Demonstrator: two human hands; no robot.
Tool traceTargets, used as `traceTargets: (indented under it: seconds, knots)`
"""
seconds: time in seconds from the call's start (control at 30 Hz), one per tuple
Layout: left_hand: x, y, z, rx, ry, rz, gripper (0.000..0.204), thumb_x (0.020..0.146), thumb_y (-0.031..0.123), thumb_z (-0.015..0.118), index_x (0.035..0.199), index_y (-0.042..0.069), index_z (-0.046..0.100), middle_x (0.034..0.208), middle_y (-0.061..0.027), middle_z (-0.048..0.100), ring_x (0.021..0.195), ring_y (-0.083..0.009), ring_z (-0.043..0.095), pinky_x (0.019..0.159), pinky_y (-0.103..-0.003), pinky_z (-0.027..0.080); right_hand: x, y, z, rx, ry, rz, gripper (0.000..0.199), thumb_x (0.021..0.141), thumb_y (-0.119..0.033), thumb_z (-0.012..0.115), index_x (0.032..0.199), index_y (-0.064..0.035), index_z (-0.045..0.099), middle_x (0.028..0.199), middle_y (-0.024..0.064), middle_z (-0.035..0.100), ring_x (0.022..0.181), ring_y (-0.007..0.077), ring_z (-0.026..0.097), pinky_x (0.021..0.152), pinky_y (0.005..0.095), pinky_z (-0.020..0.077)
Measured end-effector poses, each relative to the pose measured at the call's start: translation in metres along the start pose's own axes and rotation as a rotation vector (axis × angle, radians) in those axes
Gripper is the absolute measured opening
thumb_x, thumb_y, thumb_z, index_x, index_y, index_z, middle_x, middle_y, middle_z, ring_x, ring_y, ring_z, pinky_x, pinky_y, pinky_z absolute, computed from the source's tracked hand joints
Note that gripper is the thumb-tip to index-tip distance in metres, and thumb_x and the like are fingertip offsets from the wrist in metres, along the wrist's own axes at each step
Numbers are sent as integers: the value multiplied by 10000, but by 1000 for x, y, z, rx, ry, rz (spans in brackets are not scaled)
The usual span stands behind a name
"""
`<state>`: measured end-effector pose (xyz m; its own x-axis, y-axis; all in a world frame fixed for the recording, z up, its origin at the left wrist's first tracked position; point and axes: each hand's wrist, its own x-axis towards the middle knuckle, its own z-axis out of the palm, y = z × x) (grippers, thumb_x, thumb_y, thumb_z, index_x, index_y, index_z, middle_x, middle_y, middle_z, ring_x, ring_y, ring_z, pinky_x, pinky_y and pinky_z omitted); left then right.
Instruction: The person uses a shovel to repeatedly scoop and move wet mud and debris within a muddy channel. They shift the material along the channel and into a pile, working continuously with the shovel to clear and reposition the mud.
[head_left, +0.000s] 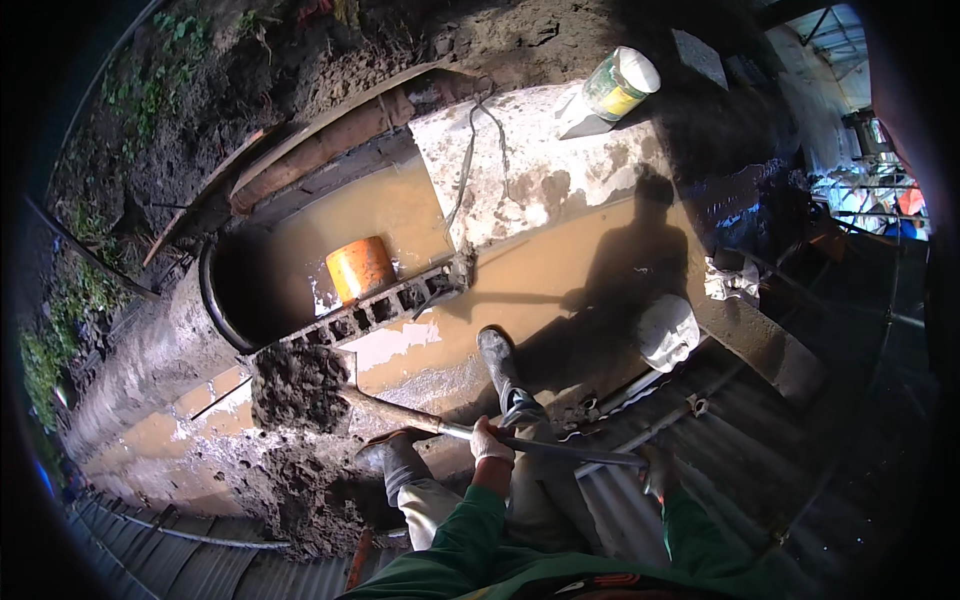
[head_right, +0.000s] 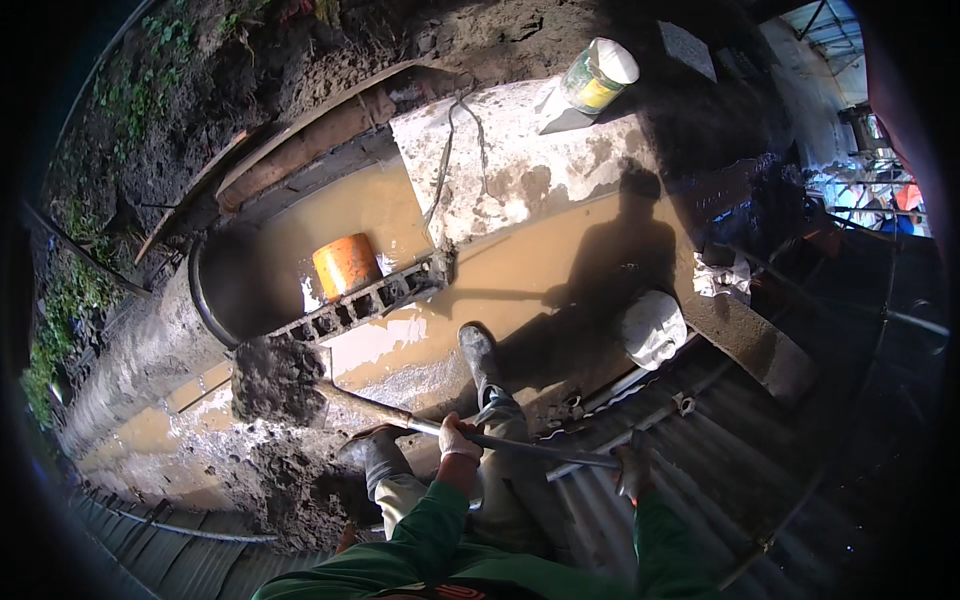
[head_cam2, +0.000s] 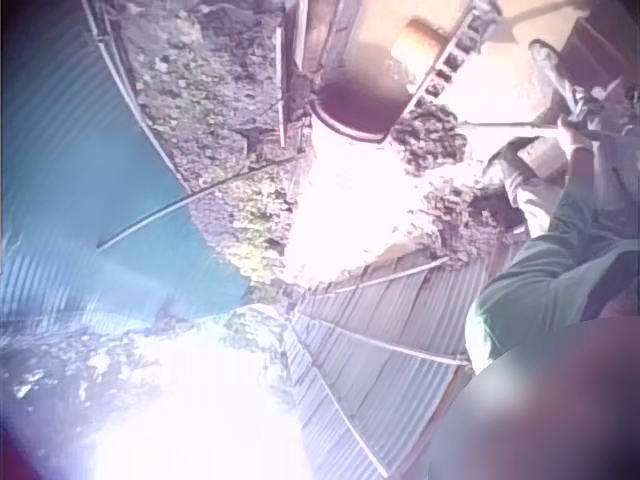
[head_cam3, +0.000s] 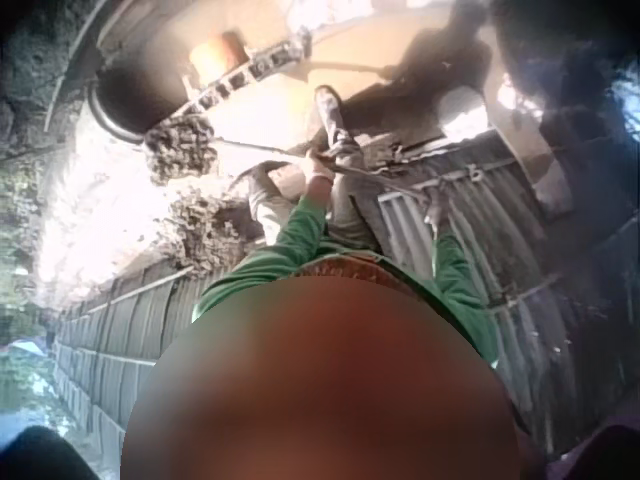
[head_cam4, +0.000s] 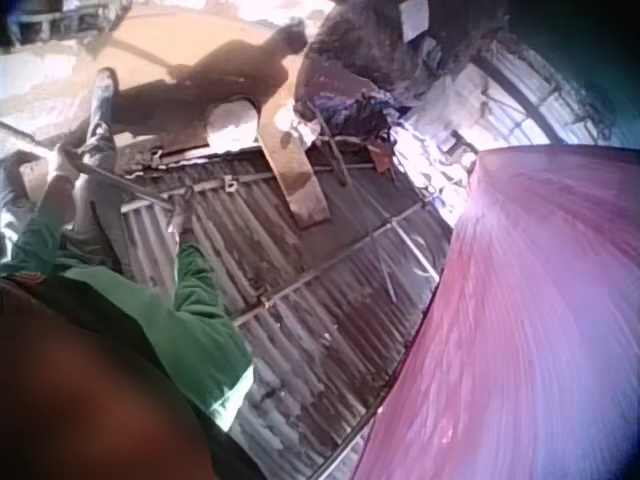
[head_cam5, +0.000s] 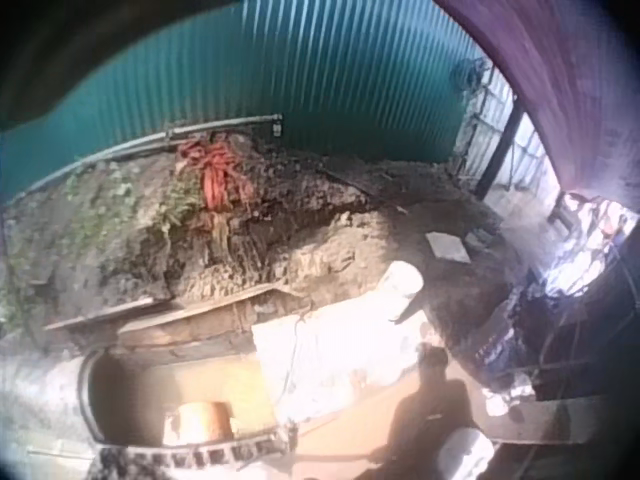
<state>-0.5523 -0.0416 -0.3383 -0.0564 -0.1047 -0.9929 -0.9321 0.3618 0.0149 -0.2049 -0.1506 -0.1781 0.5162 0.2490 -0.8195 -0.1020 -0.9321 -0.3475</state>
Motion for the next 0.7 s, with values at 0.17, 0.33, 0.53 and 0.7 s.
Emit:
traceTargets:
  seconds: [0.17,0.33,0.53,0.7]
  knots:
    - [-116,14,86,364,-25,148,240,934,257,724,823,130,554,679,-26,496,583,-234,539,585,-448,533,-86,29,13,452,-109,586,233,927,-305,614,922,-84,684,641,45,569,488,144,527,435,313,432]
    - [-188,63,318,458,-518,423,269,884,119,781,1039,121,561,728,-43,569,584,-192,564,536,-370,517,-17,-123,79,718,-649,440,328,1048,-377,444,929,-128,619,631,-19,559,496,100,527,429,265,454]
    - [-202,111,329,303,-787,616,208,936,142,750,1030,87,573,720,-39,574,599,-178,599,588,-386,576,28,-214,75,581,-652,286,306,1035,-369,565,958,-82,636,655,-4,585,493,97,565,457,266,490]
    - [-164,150,186,17,-757,368,192,963,199,741,877,111,595,723,-17,576,685,-186,621,699,-448,561,1,-185,89,239,-413,-122,258,1006,-314,606,940,-67,640,658,19,605,497,137,579,456,268,459]
